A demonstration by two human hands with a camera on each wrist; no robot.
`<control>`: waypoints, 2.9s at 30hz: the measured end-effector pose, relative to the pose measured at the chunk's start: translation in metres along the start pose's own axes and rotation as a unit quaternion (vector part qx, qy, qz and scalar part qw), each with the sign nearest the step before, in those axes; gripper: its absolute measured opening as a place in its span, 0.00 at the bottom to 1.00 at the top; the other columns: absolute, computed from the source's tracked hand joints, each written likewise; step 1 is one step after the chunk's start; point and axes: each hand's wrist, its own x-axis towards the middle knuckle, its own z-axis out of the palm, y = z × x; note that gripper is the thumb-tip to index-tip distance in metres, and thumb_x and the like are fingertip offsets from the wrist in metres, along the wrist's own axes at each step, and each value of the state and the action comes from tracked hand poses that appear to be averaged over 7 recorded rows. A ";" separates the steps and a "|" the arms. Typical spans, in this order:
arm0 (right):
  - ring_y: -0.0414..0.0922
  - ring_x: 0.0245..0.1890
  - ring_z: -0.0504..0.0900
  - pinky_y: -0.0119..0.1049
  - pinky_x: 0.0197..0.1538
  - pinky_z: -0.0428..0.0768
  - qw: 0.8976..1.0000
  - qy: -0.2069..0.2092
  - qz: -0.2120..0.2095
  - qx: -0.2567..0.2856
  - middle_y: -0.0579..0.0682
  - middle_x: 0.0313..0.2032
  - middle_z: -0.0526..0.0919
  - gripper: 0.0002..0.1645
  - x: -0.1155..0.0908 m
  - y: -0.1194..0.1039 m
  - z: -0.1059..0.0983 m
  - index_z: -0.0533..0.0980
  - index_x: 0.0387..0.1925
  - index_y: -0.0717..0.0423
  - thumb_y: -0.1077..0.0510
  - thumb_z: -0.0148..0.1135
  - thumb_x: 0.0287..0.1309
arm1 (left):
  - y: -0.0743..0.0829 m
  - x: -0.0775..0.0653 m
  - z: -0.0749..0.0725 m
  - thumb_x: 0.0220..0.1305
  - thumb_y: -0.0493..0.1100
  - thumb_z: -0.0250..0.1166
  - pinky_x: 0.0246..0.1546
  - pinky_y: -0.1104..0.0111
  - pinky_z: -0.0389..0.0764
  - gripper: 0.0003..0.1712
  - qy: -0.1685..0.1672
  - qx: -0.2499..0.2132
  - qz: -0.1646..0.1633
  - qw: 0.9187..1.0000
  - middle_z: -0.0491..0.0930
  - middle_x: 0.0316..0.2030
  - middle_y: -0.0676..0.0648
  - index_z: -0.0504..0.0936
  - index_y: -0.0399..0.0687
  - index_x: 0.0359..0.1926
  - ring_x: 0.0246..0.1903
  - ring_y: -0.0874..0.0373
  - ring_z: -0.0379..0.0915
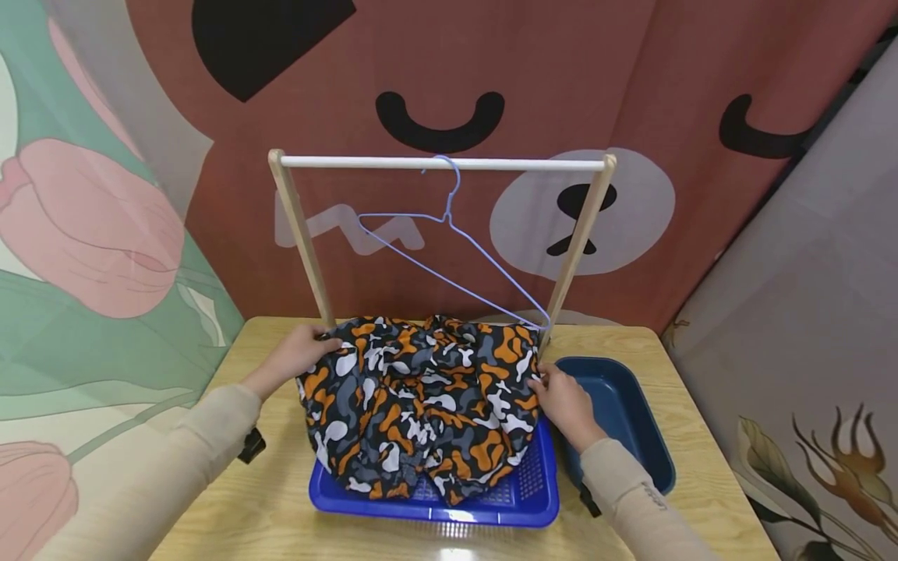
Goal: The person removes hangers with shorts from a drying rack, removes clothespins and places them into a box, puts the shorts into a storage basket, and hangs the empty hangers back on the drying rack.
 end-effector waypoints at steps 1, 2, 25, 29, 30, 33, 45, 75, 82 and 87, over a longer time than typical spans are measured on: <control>0.55 0.37 0.83 0.55 0.41 0.79 1.000 0.000 -0.001 0.000 0.60 0.40 0.84 0.27 0.000 0.000 0.000 0.73 0.59 0.68 0.54 0.63 0.67 | 0.007 -0.001 -0.001 0.72 0.46 0.58 0.26 0.66 0.72 0.20 -0.002 -0.002 0.003 1.000 0.80 0.29 0.45 0.81 0.34 0.54 0.19 0.60 0.66; 0.55 0.37 0.83 0.55 0.41 0.79 1.000 0.000 0.000 0.000 0.60 0.40 0.84 0.27 0.000 0.000 0.000 0.73 0.60 0.68 0.54 0.62 0.67 | 0.015 -0.001 -0.002 0.72 0.46 0.58 0.28 0.66 0.73 0.21 -0.004 0.000 0.008 1.000 0.82 0.34 0.43 0.80 0.35 0.56 0.20 0.60 0.67; 0.58 0.42 0.82 0.57 0.42 0.78 1.000 0.000 0.010 -0.003 0.62 0.44 0.83 0.28 -0.003 -0.003 0.001 0.72 0.62 0.67 0.52 0.60 0.69 | 0.076 -0.037 0.089 0.69 0.43 0.64 0.30 0.65 0.80 0.17 -0.096 0.046 0.113 0.988 0.84 0.41 0.45 0.82 0.40 0.54 0.22 0.59 0.78; 0.59 0.43 0.82 0.58 0.44 0.78 1.000 -0.002 0.014 -0.005 0.63 0.45 0.83 0.28 -0.004 -0.004 0.002 0.71 0.62 0.66 0.52 0.60 0.69 | 0.056 -0.045 0.111 0.67 0.42 0.66 0.37 0.63 0.79 0.13 -0.120 0.085 0.123 0.982 0.84 0.41 0.45 0.83 0.41 0.49 0.31 0.60 0.77; 0.59 0.44 0.82 0.58 0.44 0.77 1.000 -0.002 0.014 -0.005 0.63 0.45 0.83 0.28 -0.003 -0.003 0.002 0.71 0.63 0.66 0.52 0.60 0.70 | 0.051 -0.047 0.115 0.67 0.41 0.66 0.35 0.63 0.79 0.11 -0.127 0.089 0.122 0.980 0.84 0.38 0.46 0.83 0.41 0.47 0.30 0.60 0.77; 0.59 0.43 0.82 0.58 0.44 0.78 1.000 -0.002 0.013 -0.007 0.63 0.45 0.83 0.28 -0.003 -0.003 0.003 0.71 0.63 0.67 0.52 0.59 0.70 | 0.039 -0.053 0.126 0.66 0.40 0.66 0.30 0.65 0.76 0.05 -0.143 0.104 0.120 0.977 0.81 0.31 0.50 0.81 0.42 0.40 0.26 0.61 0.73; 0.63 0.45 0.81 0.60 0.45 0.77 1.000 -0.001 0.010 -0.022 0.66 0.46 0.82 0.27 -0.005 -0.004 0.003 0.71 0.62 0.69 0.53 0.59 0.70 | 0.027 -0.054 0.133 0.67 0.47 0.65 0.34 0.65 0.78 0.13 -0.177 0.088 0.114 0.974 0.82 0.32 0.51 0.84 0.41 0.39 0.29 0.61 0.75; 0.64 0.47 0.80 0.62 0.47 0.75 0.999 -0.010 0.014 -0.027 0.68 0.48 0.81 0.28 -0.006 -0.006 0.003 0.69 0.61 0.70 0.52 0.56 0.72 | 0.002 -0.008 0.065 0.72 0.42 0.61 0.44 0.59 0.79 0.11 0.019 0.006 0.166 0.986 0.84 0.45 0.53 0.84 0.47 0.50 0.42 0.57 0.78; 0.65 0.47 0.80 0.62 0.47 0.75 1.000 -0.010 0.015 -0.026 0.68 0.49 0.81 0.28 -0.006 -0.006 0.004 0.69 0.62 0.70 0.52 0.56 0.72 | -0.010 -0.001 0.056 0.70 0.39 0.61 0.53 0.51 0.75 0.12 0.040 0.024 0.172 0.984 0.81 0.51 0.48 0.84 0.47 0.51 0.53 0.49 0.76; 0.65 0.48 0.79 0.63 0.47 0.75 0.999 -0.012 0.016 -0.030 0.68 0.49 0.80 0.28 -0.005 -0.007 0.005 0.69 0.62 0.70 0.52 0.55 0.72 | -0.020 0.005 0.054 0.69 0.39 0.63 0.55 0.48 0.73 0.12 0.082 0.057 0.169 0.980 0.80 0.53 0.45 0.85 0.46 0.51 0.56 0.45 0.73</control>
